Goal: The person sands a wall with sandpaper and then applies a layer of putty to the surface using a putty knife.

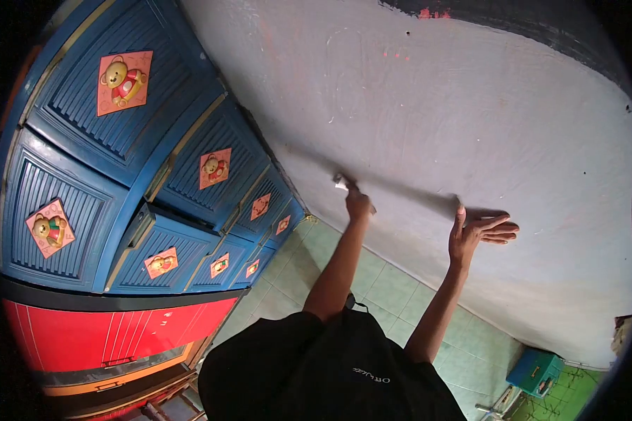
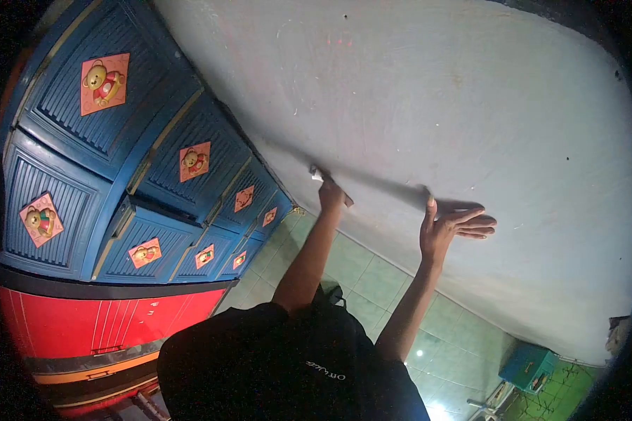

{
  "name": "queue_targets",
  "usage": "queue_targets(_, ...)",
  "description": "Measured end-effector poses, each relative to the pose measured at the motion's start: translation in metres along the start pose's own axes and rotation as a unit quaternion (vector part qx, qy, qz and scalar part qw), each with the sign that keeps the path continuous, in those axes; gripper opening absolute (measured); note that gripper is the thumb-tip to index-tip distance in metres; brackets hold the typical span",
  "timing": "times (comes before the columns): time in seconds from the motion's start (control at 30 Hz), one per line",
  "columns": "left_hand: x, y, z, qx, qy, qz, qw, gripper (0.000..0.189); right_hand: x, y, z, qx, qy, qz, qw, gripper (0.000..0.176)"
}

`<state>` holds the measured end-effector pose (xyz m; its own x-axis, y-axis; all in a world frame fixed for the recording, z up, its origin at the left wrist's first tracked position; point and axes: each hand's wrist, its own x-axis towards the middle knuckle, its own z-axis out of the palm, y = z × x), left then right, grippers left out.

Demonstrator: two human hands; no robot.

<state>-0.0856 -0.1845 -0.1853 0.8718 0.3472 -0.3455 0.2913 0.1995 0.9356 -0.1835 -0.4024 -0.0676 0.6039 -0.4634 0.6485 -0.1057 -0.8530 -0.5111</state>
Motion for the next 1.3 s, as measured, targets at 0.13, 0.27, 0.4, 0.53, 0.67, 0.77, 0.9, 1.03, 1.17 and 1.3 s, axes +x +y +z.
queue_targets(0.13,0.003,-0.002,-0.008,-0.167,-0.006,0.011,0.986,0.055,0.004,-0.007,-0.003,0.007,-0.005,0.003,1.000,0.114)
queue_targets(0.27,-0.022,-0.023,0.016,0.013,-0.084,0.047,0.995,0.070,0.002,-0.004,-0.001,0.006,0.001,0.009,1.000,0.113)
queue_targets(0.4,-0.023,-0.019,0.020,0.198,0.039,0.118,0.972,0.072,0.002,-0.004,-0.001,0.003,-0.008,0.020,1.000,0.112)
queue_targets(0.53,-0.033,0.005,0.014,-0.037,-0.007,-0.027,0.999,0.074,0.002,-0.003,-0.001,0.009,-0.003,0.017,1.000,0.112)
queue_targets(0.67,-0.087,0.052,0.021,0.145,-0.049,0.091,0.984,0.070,0.005,-0.004,0.001,0.009,0.005,0.011,1.000,0.112)
queue_targets(0.77,-0.077,0.033,0.033,0.110,0.030,0.263,0.958,0.070,0.003,-0.008,0.000,0.010,-0.001,0.014,1.000,0.112)
queue_targets(0.9,-0.032,-0.011,0.035,0.086,0.081,0.211,0.970,0.073,0.005,-0.007,0.000,0.003,-0.006,0.015,1.000,0.111)
queue_targets(1.03,-0.015,-0.013,0.033,0.010,0.044,0.096,0.994,0.071,0.004,-0.005,0.000,0.009,-0.005,0.018,1.000,0.111)
queue_targets(1.17,-0.048,0.040,0.025,0.008,0.050,0.139,0.989,0.070,0.003,-0.006,0.000,0.001,-0.006,0.021,1.000,0.110)
queue_targets(1.3,0.029,-0.019,0.012,-0.025,0.062,0.022,0.998,0.061,0.003,-0.005,0.002,0.012,0.005,0.017,1.000,0.110)
